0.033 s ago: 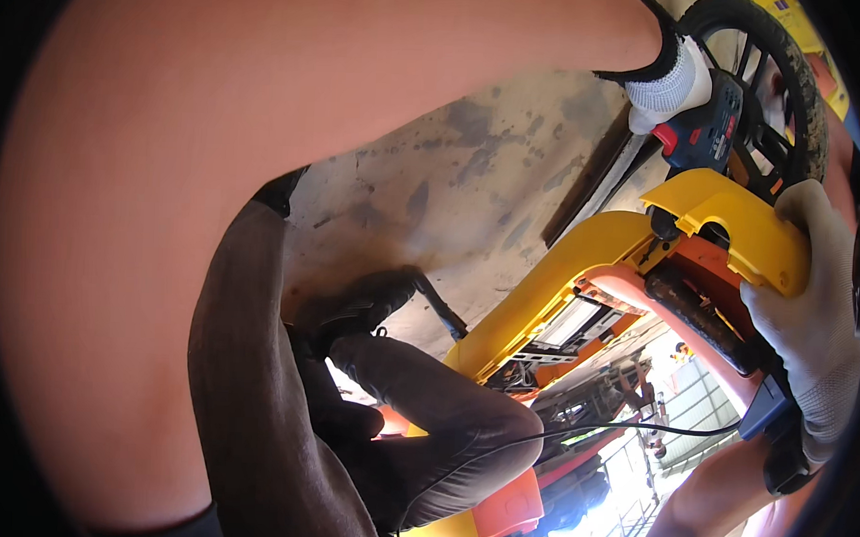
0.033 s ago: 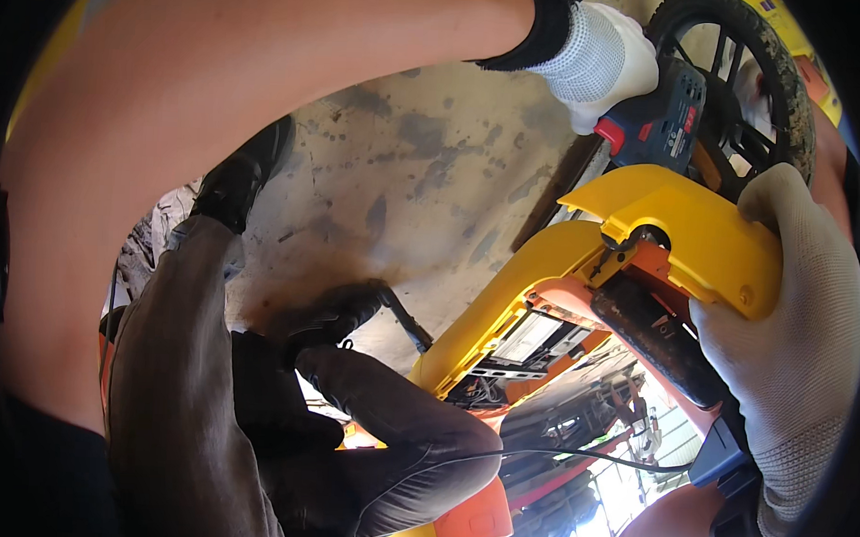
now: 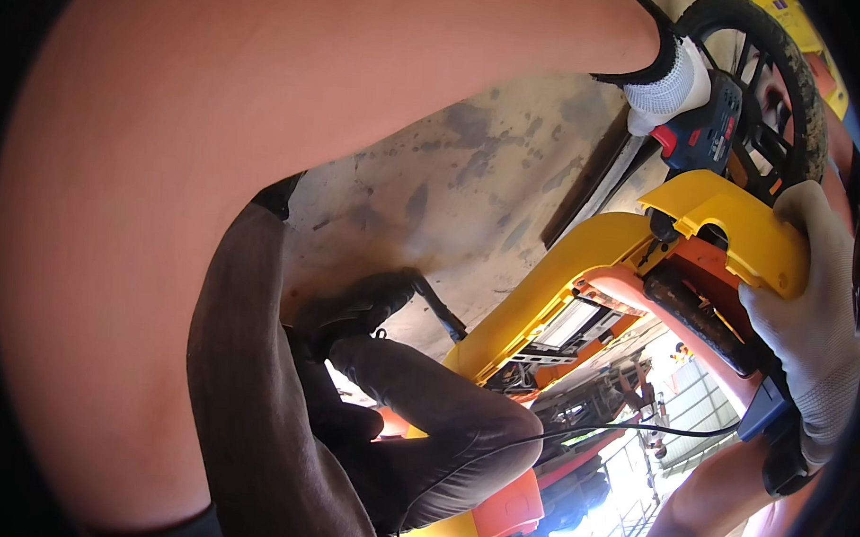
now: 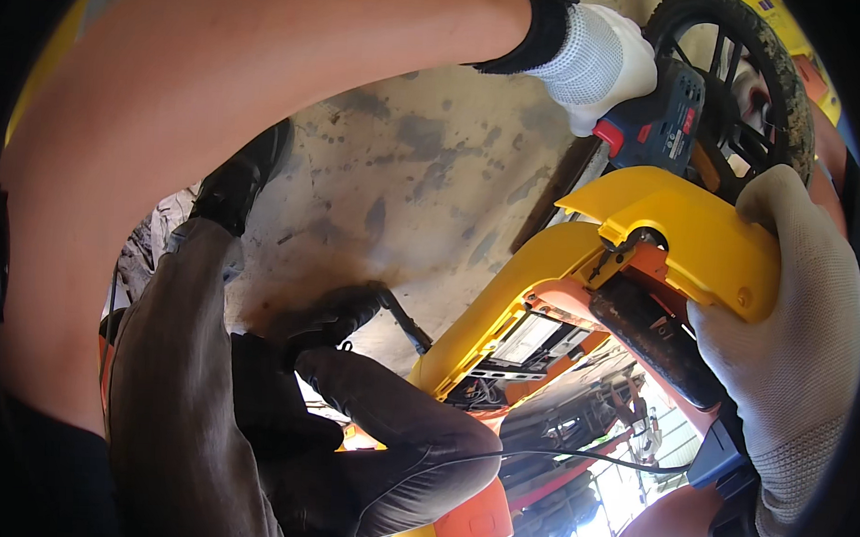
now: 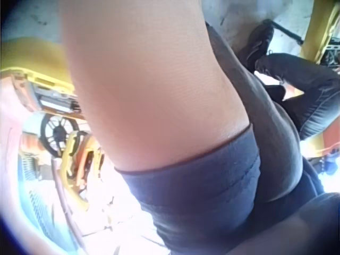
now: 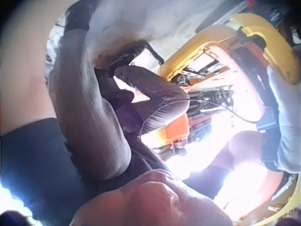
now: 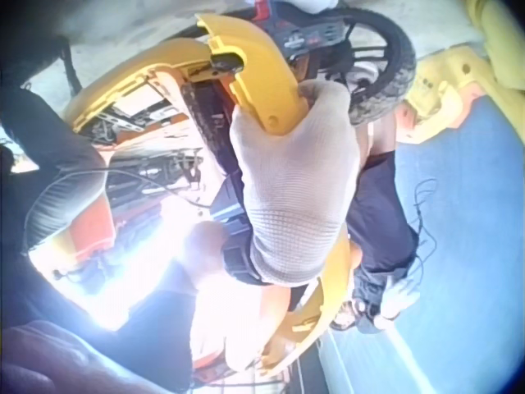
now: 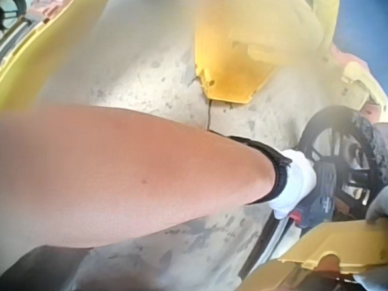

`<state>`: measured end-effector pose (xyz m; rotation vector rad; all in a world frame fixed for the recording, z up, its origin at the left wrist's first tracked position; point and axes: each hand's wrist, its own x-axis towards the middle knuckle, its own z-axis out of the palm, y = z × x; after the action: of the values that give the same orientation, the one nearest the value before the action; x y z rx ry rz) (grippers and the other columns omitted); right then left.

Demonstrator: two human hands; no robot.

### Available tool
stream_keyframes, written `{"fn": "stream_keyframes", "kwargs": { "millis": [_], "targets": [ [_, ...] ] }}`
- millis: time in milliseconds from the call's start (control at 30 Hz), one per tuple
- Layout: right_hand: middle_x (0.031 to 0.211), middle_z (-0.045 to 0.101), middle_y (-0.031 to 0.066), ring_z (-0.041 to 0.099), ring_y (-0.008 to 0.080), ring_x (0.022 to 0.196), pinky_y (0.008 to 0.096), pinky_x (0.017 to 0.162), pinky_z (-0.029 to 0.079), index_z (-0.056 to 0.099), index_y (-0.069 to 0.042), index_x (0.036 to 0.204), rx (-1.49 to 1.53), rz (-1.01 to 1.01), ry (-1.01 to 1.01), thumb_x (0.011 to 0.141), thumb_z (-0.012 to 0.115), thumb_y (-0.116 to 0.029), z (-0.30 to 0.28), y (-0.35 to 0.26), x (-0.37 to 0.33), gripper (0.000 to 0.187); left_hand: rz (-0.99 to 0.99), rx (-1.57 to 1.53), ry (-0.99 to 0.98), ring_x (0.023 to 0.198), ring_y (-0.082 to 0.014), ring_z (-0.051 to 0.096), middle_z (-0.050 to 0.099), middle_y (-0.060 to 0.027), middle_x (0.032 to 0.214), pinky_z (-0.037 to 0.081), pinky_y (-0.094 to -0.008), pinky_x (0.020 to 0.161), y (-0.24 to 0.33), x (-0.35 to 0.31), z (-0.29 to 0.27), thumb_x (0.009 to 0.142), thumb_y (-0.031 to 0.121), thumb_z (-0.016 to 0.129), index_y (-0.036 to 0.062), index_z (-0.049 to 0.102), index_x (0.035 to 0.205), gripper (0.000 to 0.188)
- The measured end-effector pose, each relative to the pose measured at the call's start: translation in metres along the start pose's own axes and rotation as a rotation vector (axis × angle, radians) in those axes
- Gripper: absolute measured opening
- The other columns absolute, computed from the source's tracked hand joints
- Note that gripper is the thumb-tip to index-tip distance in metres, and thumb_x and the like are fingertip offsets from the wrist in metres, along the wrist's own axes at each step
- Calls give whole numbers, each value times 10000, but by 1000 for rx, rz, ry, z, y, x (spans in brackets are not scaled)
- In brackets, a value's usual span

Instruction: The person uses a cordless drill to fasten screws into the yellow and orange plastic body panels of a small vehicle. They repeatedly position the panels, align screw holes, and drive screws to secure the components together.

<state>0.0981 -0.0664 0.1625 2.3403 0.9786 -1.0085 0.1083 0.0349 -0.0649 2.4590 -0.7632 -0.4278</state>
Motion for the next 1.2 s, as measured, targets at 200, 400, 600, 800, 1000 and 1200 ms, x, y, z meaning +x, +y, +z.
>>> {"fn": "stream_keyframes", "kwargs": {
  "millis": [200, 400, 600, 800, 1000, 1200],
  "targets": [
    [969, 545, 157, 632, 265, 862, 328, 824, 552, 495, -67, 1094, -116, 169, -21, 698, 778, 44, -14, -45, 5, 498, -18, 40, 86, 972, -285, 708, 730, -124, 1015, 580, -358, 893, -5, -14, 0, 702, 378, 844, 97, 747, 1049, 457],
    [947, 559, 161, 653, 273, 850, 321, 814, 557, 494, -61, 1071, -105, 156, -41, 699, 776, 54, -11, -32, 9, 480, -12, 52, 62, 955, -270, 719, 742, -123, 994, 591, -354, 870, -4, -18, 0, 746, 350, 840, 87, 754, 1053, 413],
    [949, 558, 163, 650, 269, 841, 305, 818, 559, 487, -62, 1062, -137, 112, -43, 695, 778, 67, -17, -31, 4, 486, 28, 40, 75, 933, -265, 726, 747, -118, 992, 598, -356, 850, -1, -20, -8, 750, 328, 847, 95, 760, 1057, 394],
    [959, 552, 166, 646, 266, 861, 300, 819, 563, 477, -67, 1090, 17, 114, -64, 706, 780, 67, -15, -29, 8, 507, 12, 74, 31, 949, -260, 725, 749, -103, 1008, 595, -364, 859, 6, -21, -17, 774, 314, 836, 111, 756, 1089, 383],
    [952, 548, 164, 635, 265, 849, 290, 819, 550, 475, -61, 1090, 8, 133, -44, 702, 772, 69, -13, -34, 7, 506, 2, 82, -22, 1002, -255, 715, 746, -90, 1058, 584, -357, 886, 10, -18, -21, 762, 369, 848, 106, 744, 1135, 469],
    [909, 545, 152, 618, 263, 805, 291, 751, 524, 478, -58, 1057, -10, 122, -15, 680, 786, 51, -14, -34, 4, 498, 63, 38, -27, 1012, -242, 708, 733, -84, 1077, 579, -333, 888, 12, -23, -29, 708, 559, 847, 94, 730, 1170, 666]
  ]
}}
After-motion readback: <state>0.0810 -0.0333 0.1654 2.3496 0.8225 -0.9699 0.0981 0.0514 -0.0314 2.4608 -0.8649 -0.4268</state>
